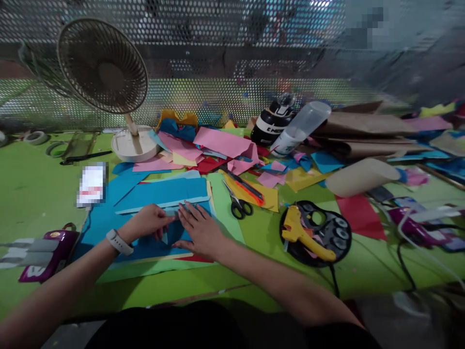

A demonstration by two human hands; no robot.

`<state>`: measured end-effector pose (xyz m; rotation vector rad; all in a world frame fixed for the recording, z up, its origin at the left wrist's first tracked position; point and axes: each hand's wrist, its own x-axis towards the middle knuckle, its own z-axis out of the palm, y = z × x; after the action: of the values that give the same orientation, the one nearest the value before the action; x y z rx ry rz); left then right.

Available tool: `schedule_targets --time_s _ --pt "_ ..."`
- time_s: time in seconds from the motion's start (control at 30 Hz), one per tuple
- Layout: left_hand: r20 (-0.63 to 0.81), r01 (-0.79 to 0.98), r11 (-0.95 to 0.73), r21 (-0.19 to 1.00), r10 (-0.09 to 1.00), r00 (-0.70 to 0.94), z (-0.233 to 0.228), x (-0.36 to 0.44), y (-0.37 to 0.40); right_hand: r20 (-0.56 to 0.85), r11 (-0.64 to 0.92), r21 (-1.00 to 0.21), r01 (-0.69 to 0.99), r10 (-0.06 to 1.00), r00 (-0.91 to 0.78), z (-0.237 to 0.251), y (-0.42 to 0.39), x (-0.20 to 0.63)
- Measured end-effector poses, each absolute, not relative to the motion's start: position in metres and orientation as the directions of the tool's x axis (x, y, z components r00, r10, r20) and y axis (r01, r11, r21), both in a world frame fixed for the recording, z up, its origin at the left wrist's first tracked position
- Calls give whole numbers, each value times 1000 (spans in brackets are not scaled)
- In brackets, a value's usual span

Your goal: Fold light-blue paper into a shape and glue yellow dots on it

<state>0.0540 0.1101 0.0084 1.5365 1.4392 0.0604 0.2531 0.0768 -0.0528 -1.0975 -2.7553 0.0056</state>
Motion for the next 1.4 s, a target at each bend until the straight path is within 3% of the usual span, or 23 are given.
schedule_targets --time_s 0.4,0.83,0.93,1.03,1.1,1.2,1.4 --pt "-662 674 325 663 675 326 -3 43 119 117 714 -76 696 700 -704 -49 76 253" --pt "-675 718 317 619 682 281 12 27 102 163 720 -42 692 689 -707 -51 76 254" --pt "-522 742 175 647 811 264 15 17 89 182 728 -50 684 680 -711 -52 76 254" --pt "-65 826 -128 548 979 194 8 3 77 187 731 -73 678 678 -711 -51 76 254" --pt "181 841 -328 430 944 275 -3 -6 73 192 734 -91 673 676 -712 -48 75 253" --pt "217 796 -524 304 852 477 -25 -16 73 198 747 -126 653 664 -721 -40 72 253" --pt "128 795 -565 222 825 551 -45 -19 74 58 662 -265 702 737 -673 -31 67 247"
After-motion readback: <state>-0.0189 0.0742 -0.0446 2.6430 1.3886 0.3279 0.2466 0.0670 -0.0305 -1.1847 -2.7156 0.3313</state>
